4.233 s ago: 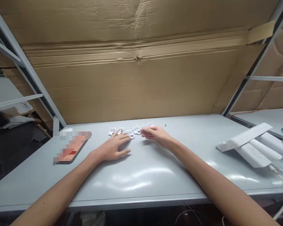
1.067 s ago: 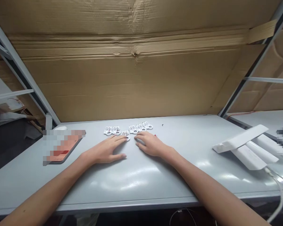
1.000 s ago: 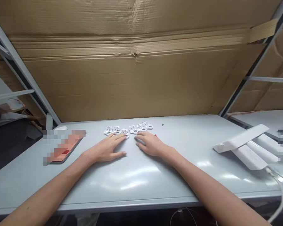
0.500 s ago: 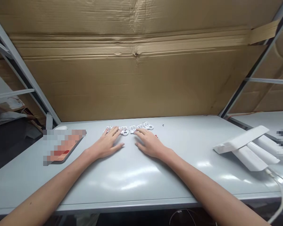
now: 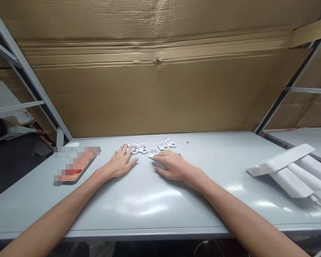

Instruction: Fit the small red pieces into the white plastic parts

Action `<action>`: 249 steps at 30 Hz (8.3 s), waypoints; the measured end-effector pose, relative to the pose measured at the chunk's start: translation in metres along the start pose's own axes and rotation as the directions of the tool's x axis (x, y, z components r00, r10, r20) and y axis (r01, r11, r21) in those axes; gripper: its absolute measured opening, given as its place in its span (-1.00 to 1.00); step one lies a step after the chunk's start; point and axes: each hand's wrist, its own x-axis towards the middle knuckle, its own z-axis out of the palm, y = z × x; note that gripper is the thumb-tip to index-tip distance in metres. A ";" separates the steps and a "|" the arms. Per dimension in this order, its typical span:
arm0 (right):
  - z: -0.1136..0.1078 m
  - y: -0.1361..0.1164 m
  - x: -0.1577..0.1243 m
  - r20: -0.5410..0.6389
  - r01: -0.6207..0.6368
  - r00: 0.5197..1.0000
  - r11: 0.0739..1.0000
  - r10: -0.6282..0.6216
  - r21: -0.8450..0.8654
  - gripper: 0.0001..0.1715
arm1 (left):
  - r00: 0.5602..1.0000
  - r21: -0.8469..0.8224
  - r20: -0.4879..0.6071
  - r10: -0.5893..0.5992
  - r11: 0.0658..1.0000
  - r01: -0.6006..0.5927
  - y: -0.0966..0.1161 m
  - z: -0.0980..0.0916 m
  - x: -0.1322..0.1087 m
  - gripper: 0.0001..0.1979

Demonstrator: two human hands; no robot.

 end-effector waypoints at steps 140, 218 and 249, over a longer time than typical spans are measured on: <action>0.010 0.005 0.006 -0.080 -0.063 0.993 0.969 0.084 0.238 -0.73 | 0.857 0.018 -0.244 0.455 0.885 -0.465 0.025 0.003 -0.008 -0.71; 0.000 0.028 0.000 -0.105 -0.295 0.954 0.945 0.282 -0.142 -0.66 | 0.948 0.001 -0.043 0.315 0.949 -0.316 0.024 -0.004 -0.017 -0.49; 0.013 -0.009 0.008 -0.044 -0.004 0.999 0.991 0.010 0.131 -0.44 | 0.929 -0.084 -0.175 0.326 0.935 -0.344 0.020 -0.004 -0.021 -0.48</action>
